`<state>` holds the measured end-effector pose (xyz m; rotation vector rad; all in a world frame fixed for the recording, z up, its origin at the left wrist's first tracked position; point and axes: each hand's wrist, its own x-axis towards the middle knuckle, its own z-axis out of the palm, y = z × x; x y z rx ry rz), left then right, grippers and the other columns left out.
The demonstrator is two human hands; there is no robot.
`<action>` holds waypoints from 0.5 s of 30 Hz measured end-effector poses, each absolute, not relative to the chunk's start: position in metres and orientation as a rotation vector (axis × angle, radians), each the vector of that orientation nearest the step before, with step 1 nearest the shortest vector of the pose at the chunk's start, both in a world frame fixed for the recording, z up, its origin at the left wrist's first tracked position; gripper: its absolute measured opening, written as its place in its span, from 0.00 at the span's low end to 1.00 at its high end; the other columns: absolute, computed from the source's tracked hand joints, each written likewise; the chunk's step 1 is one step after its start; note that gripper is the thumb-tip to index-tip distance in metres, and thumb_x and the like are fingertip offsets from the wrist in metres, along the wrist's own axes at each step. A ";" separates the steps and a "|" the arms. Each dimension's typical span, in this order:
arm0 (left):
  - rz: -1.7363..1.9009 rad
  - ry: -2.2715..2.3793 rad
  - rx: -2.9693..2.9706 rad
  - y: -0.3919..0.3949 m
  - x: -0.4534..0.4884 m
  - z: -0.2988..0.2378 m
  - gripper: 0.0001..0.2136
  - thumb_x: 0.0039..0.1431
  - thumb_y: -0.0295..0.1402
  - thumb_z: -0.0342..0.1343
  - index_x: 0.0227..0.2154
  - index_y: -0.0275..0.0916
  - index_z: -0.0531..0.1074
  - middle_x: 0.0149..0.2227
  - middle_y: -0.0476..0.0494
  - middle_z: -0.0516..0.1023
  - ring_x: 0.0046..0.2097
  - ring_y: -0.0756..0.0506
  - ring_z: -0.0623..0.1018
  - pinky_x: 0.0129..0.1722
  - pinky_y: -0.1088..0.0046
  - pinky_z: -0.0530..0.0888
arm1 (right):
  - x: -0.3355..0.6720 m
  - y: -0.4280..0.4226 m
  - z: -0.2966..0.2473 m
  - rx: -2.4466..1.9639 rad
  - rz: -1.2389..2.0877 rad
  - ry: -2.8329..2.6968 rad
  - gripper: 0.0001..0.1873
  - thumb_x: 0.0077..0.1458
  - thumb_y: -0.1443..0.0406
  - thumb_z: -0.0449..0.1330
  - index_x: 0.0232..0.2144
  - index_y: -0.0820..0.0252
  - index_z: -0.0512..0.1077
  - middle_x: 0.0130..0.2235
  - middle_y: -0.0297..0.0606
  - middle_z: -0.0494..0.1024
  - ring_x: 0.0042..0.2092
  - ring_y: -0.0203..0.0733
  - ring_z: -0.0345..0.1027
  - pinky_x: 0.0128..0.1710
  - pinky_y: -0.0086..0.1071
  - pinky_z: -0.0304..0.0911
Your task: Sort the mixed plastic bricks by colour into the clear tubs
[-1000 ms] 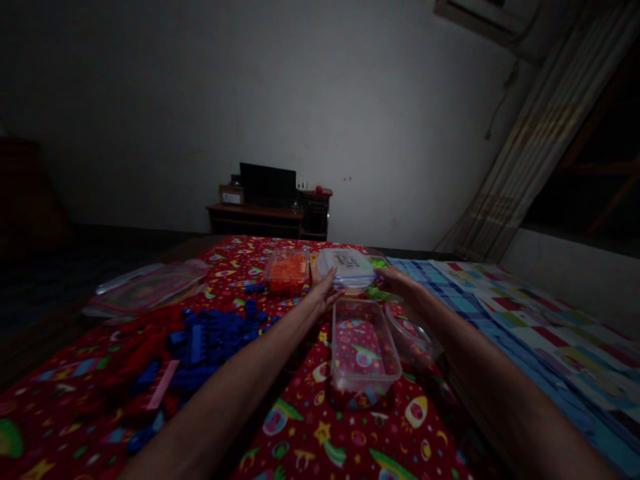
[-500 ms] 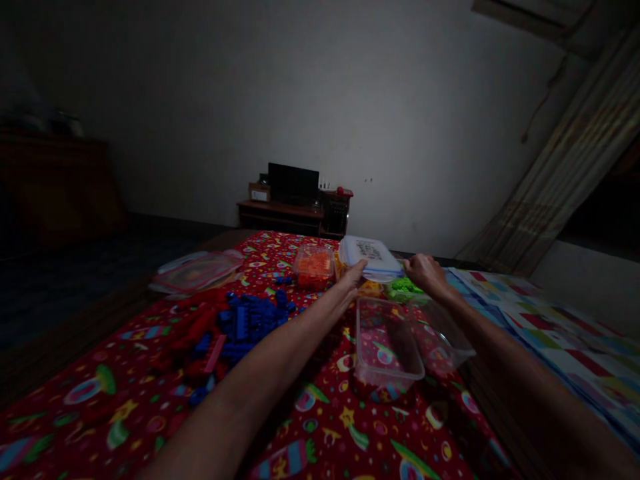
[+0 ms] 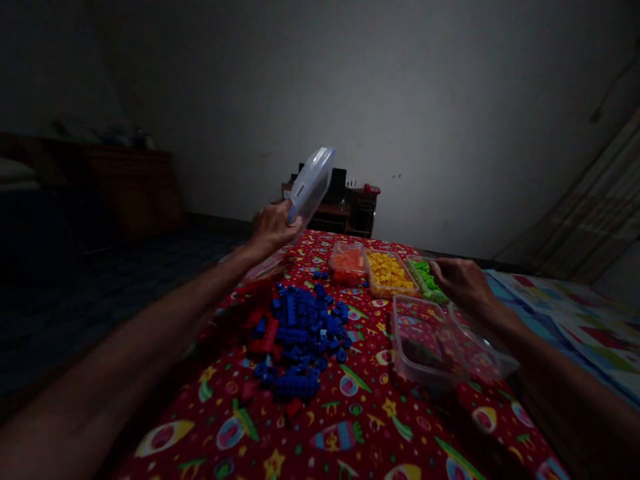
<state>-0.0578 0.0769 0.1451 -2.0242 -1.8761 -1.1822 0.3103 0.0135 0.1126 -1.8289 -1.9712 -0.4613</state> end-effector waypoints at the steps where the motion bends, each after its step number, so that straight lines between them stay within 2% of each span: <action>1: -0.938 -1.838 -2.040 0.075 -0.079 0.143 0.12 0.54 0.33 0.52 0.39 0.33 0.70 0.39 0.41 0.74 0.46 0.39 0.72 0.48 0.64 0.66 | 0.311 0.012 0.111 -1.813 -0.449 -1.995 0.20 0.57 0.58 0.46 0.21 0.59 0.70 0.22 0.40 0.72 0.22 0.35 0.60 0.23 0.30 0.44; 4: -0.469 -1.703 -2.139 0.075 -0.135 0.123 0.09 0.58 0.26 0.45 0.39 0.30 0.68 0.38 0.41 0.71 0.47 0.40 0.69 0.49 0.57 0.62 | 0.311 0.008 0.110 -1.787 -0.360 -2.031 0.21 0.56 0.58 0.45 0.17 0.59 0.67 0.19 0.39 0.69 0.20 0.34 0.57 0.23 0.30 0.43; 8: -0.217 -1.597 -2.310 0.082 -0.184 0.078 0.10 0.57 0.22 0.41 0.34 0.32 0.67 0.33 0.43 0.71 0.42 0.44 0.68 0.48 0.62 0.62 | 0.308 0.009 0.108 -1.787 -0.254 -2.010 0.21 0.55 0.58 0.46 0.16 0.59 0.66 0.19 0.39 0.70 0.21 0.35 0.59 0.22 0.29 0.45; 12: -0.158 -1.412 -2.305 0.088 -0.209 0.030 0.13 0.49 0.27 0.49 0.40 0.36 0.69 0.41 0.37 0.73 0.45 0.38 0.68 0.46 0.62 0.62 | 0.307 0.011 0.105 -1.781 -0.265 -2.006 0.20 0.54 0.57 0.46 0.16 0.59 0.67 0.19 0.39 0.70 0.21 0.36 0.60 0.22 0.28 0.46; 15: -0.233 -1.394 -2.284 0.091 -0.214 0.006 0.14 0.46 0.30 0.51 0.39 0.37 0.70 0.43 0.33 0.73 0.47 0.36 0.69 0.46 0.61 0.62 | 0.312 0.013 0.104 -1.791 -0.267 -2.037 0.21 0.54 0.57 0.46 0.16 0.59 0.66 0.19 0.37 0.69 0.20 0.35 0.59 0.22 0.28 0.45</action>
